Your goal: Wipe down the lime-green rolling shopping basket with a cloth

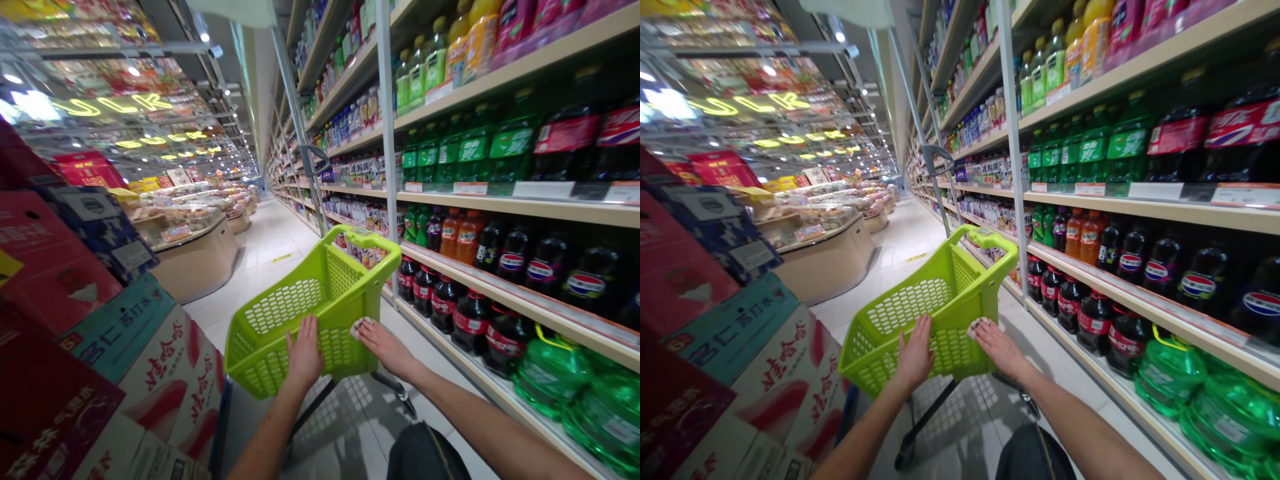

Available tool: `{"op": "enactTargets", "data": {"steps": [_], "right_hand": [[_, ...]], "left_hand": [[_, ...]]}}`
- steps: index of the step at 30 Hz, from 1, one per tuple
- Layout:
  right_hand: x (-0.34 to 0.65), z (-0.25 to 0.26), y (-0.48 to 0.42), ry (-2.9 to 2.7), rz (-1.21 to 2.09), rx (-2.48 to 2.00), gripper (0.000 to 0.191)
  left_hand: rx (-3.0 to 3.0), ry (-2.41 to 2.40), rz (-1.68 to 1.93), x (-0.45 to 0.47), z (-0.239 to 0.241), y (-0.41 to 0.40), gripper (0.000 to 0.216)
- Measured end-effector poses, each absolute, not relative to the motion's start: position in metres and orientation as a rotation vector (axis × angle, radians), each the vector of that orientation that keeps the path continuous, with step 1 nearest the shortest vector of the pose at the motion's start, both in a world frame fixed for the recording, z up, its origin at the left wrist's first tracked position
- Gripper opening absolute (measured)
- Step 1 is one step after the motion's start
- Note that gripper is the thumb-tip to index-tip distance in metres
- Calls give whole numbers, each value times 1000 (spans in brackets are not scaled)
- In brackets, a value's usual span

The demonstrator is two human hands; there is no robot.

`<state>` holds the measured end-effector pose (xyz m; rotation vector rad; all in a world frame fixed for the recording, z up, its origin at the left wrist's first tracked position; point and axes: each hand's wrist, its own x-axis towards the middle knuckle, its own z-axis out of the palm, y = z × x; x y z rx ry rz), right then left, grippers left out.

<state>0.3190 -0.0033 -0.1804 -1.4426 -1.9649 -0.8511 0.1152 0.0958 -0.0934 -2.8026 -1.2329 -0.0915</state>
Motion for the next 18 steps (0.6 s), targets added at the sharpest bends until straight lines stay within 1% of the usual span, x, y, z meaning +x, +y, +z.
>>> {"op": "enactTargets", "data": {"steps": [3, 5, 7, 12, 14, 18], "right_hand": [[317, -150, -2, -1834, -850, -1459, 42], [312, -121, 11, -1721, -862, -1495, 43], [304, -102, 30, -1727, -883, -1518, 42], [311, -97, 51, -2022, -919, -1524, 33], [336, -90, 43, -1963, -918, -1613, 36], [381, -66, 29, -1638, -923, -1820, 41]], "left_hand": [[-2788, -1257, -137, 117, -95, 95, 73], [-2776, -1287, -165, 121, -96, 94, 72], [-2759, -1314, -186, 124, -97, 94, 72], [-2748, -1293, -206, 121, -97, 94, 72], [-2754, -1299, -204, 118, -97, 94, 72], [-2766, -1364, -205, 117, -98, 93, 73]]}}
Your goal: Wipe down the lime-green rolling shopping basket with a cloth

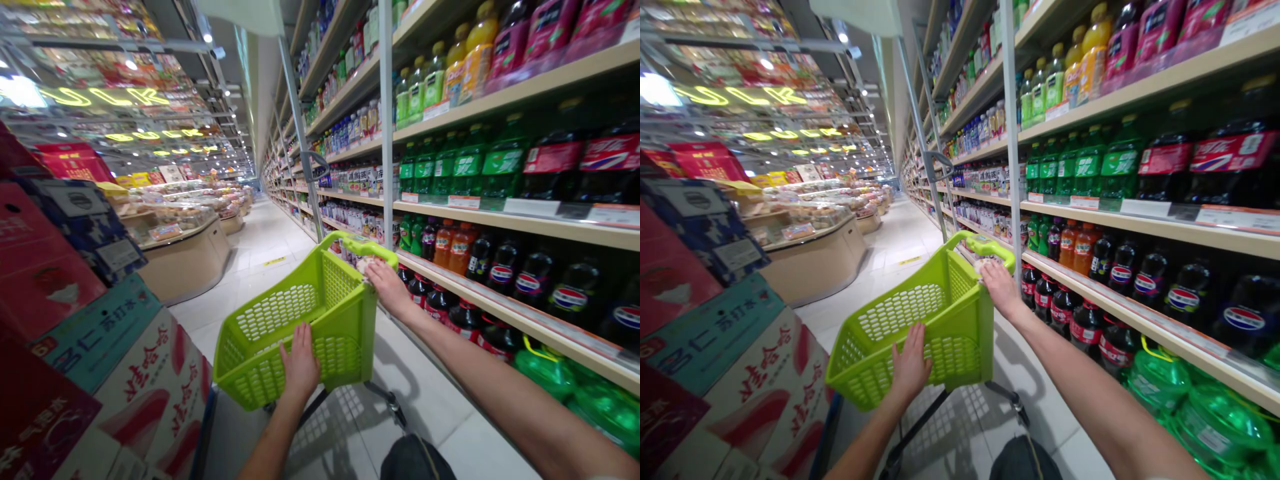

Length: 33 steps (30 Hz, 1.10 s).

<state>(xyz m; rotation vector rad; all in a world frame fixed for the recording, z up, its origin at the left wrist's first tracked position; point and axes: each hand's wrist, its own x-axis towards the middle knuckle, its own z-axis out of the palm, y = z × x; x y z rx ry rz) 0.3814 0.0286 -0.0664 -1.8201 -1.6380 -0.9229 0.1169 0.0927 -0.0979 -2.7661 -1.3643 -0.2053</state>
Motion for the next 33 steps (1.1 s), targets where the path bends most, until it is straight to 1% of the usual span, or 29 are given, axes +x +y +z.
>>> {"op": "enactTargets", "data": {"steps": [3, 8, 11, 15, 17, 19, 22, 25, 29, 31, 33], "right_hand": [[360, -73, 36, -1618, -940, -1797, 40], [292, -106, 60, -2033, -932, -1529, 33], [315, -90, 54, -1971, -929, -1628, 33], [377, -51, 35, -1658, -949, -1837, 32], [378, -47, 33, -1572, -944, -1845, 33], [352, -61, 39, -1622, -899, -1779, 34], [294, -90, 57, -1890, -813, -1583, 30], [275, -97, 63, -2028, -795, -1509, 28], [318, -70, 46, -1792, -798, -1732, 32], [330, -62, 39, -1711, -794, -1785, 37], [322, -65, 38, -1717, -744, -1786, 45]], "left_hand": [[-2765, -1353, -221, 118, -100, 92, 74], [-2753, -1344, -224, 115, -101, 91, 73], [-2760, -1372, -246, 112, -100, 91, 73], [-2795, -1431, -278, 110, -99, 91, 72], [-2813, -1441, -282, 109, -99, 91, 72], [-2820, -1429, -284, 108, -99, 91, 72], [-2811, -1395, -295, 106, -100, 91, 71], [-2804, -1374, -312, 102, -101, 91, 71], [-2837, -1406, -352, 100, -101, 89, 69], [-2861, -1457, -418, 105, -97, 87, 63], [-2897, -1476, -555, 113, -90, 83, 56]]}}
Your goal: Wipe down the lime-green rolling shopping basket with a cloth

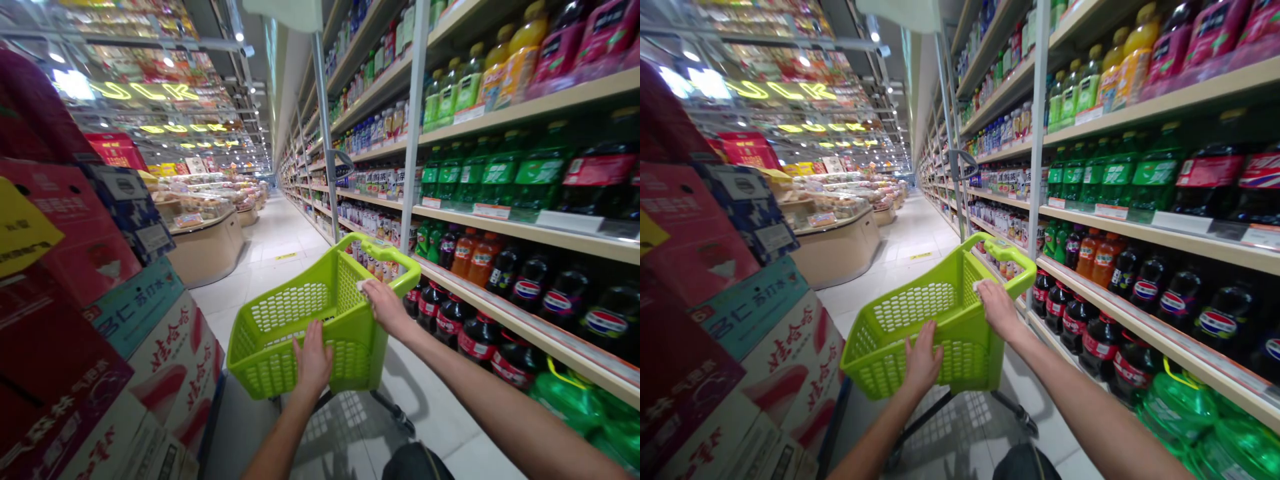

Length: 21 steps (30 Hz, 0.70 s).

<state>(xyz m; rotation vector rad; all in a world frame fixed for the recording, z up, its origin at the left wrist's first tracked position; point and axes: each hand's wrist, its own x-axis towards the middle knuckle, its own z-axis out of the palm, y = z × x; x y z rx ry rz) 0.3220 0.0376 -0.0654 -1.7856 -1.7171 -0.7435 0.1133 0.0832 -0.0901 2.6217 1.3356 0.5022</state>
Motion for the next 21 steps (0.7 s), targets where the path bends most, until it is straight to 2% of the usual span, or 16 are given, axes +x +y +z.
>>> {"op": "enactTargets", "data": {"steps": [4, 8, 11, 15, 21], "right_hand": [[281, -82, 41, -1894, -501, -1701, 66], [282, -67, 27, -1899, -366, -1892, 75], [300, -47, 13, -1905, -347, -2084, 71], [308, -40, 6, -1986, -336, -2045, 67], [308, -51, 0, -1881, -493, -1964, 57]], "left_hand": [[2459, 1155, 765, 140, -73, 80, 49], [2383, 948, 686, 167, -66, 79, 48], [2444, 947, 739, 186, -67, 75, 45], [2420, 1062, 886, 195, -73, 74, 34], [2451, 1181, 946, 121, -104, 102, 34]]}}
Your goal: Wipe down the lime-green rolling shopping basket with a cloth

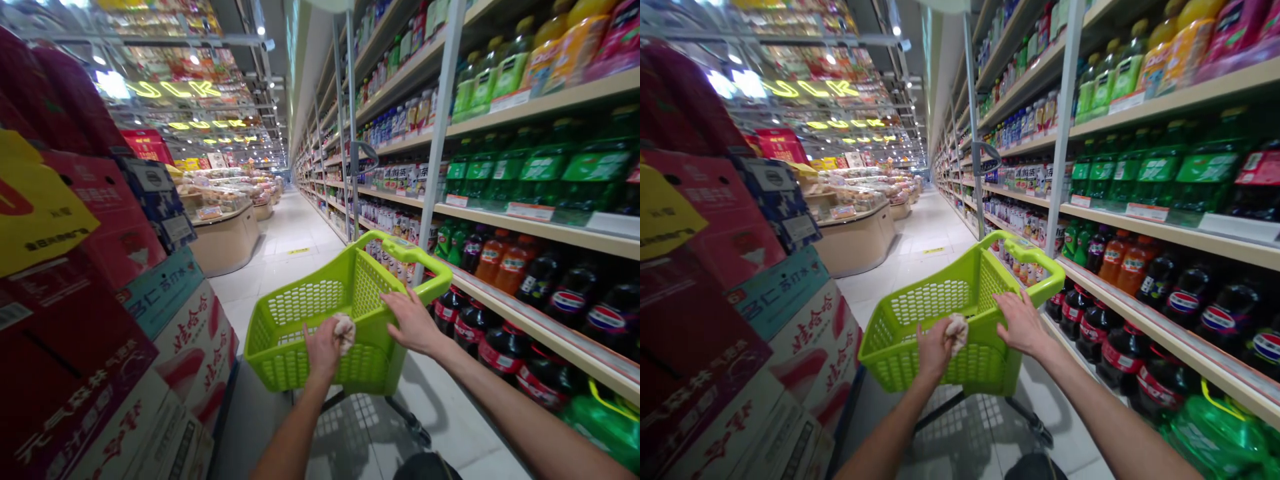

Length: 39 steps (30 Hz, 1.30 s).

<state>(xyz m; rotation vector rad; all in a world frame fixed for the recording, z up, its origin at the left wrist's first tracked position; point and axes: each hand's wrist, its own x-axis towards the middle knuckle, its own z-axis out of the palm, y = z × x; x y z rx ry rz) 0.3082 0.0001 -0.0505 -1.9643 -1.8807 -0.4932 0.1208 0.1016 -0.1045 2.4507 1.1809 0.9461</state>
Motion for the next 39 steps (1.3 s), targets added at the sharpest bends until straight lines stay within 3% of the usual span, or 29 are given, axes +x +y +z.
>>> {"op": "enactTargets", "data": {"steps": [7, 12, 17, 23, 26, 29, 35, 39], "right_hand": [[292, -58, -1, -1782, -599, -1973, 48], [295, -61, -4, -1763, -641, -1991, 45], [299, -64, -10, -1779, -696, -1999, 43], [290, -67, -8, -1748, -741, -1992, 40], [288, -68, -6, -1725, -743, -1996, 39], [289, -68, -7, -1736, -756, -1991, 40], [289, -68, -9, -1743, -743, -1987, 39], [285, -69, -7, -1688, -763, -1988, 39]], "left_hand": [[2589, 1255, 921, 111, -110, 93, 47], [2612, 1192, 965, 140, -102, 77, 32], [2716, 1177, 1014, 81, -123, 106, 31], [2642, 1483, 1117, 25, -144, 130, 39], [2680, 1204, 1153, 48, -143, 124, 38], [2730, 977, 1083, 62, -138, 121, 37], [2617, 1405, 877, 24, -128, 130, 34], [2659, 1345, 866, 37, -127, 119, 37]]}}
